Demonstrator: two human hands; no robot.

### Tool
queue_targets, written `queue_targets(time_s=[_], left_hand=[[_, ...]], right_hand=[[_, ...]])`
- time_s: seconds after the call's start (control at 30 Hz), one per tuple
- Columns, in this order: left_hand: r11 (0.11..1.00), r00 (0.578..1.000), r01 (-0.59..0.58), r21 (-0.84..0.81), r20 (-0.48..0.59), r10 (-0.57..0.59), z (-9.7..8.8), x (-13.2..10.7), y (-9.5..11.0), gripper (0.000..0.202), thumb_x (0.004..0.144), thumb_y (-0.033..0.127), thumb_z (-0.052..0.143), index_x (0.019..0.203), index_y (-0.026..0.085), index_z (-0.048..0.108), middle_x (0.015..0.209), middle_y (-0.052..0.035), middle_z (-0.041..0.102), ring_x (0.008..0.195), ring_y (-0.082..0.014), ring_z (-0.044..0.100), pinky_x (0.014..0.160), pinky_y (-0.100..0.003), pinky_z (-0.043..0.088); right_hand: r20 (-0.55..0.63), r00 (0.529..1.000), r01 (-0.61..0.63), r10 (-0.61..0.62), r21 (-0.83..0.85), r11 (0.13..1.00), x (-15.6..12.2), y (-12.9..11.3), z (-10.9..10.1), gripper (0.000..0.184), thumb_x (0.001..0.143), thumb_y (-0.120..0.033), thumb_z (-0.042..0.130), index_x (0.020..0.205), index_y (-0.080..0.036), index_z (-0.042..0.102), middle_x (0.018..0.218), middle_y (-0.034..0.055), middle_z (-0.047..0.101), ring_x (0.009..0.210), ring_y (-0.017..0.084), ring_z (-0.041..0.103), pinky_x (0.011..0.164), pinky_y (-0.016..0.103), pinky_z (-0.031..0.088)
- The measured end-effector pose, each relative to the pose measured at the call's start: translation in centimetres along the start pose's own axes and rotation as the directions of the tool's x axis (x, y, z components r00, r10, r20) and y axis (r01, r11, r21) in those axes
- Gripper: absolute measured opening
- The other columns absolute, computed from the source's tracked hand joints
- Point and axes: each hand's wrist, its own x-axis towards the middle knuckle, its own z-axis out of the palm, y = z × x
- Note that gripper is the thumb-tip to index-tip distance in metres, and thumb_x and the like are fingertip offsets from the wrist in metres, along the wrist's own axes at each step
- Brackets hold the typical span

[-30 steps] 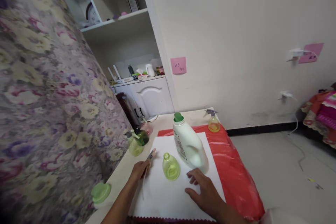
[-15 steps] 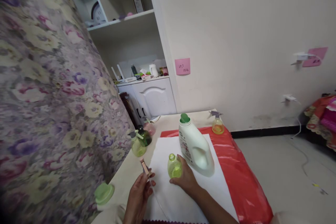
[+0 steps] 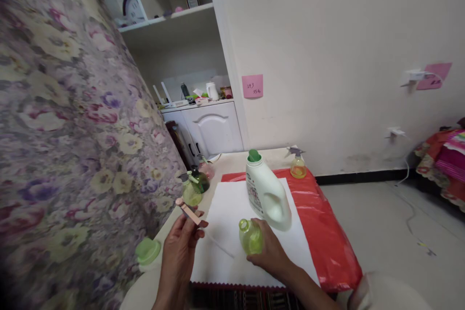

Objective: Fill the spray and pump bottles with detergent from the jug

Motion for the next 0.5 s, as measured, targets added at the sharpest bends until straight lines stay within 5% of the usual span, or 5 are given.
queue_targets(time_s=[0.23, 0.5], left_hand=[[0.971, 0.976, -0.216, 0.106, 0.009, 0.216, 3.5, -1.3, 3.1, 0.034, 0.072, 0.040, 0.074, 0.099, 0.020, 0.067, 0.089, -0.0006, 0.070, 0.060, -0.0106, 0.054, 0.060, -0.023, 0.047], [0.950, 0.973, -0.230, 0.213, 0.070, 0.220, 5.2, -2.4, 1.9, 0.034, 0.074, 0.040, 0.073, 0.103, 0.023, 0.066, 0.080, 0.0037, 0.067, 0.062, -0.0114, 0.056, 0.063, -0.023, 0.048]], right_hand=[[0.021, 1.000, 0.003, -0.001, -0.097, 0.995, -1.7, 0.1, 0.0, 0.086, 0.053, -0.010, 0.071, 0.133, -0.021, 0.041, 0.134, 0.0121, 0.049, 0.129, 0.033, 0.043, 0.113, 0.048, 0.031], [0.039, 0.998, 0.045, -0.041, -0.104, 0.994, -1.9, -0.1, 0.1, 0.086, 0.053, -0.011, 0.072, 0.132, -0.024, 0.042, 0.131, 0.0105, 0.050, 0.124, 0.033, 0.045, 0.109, 0.048, 0.035]])
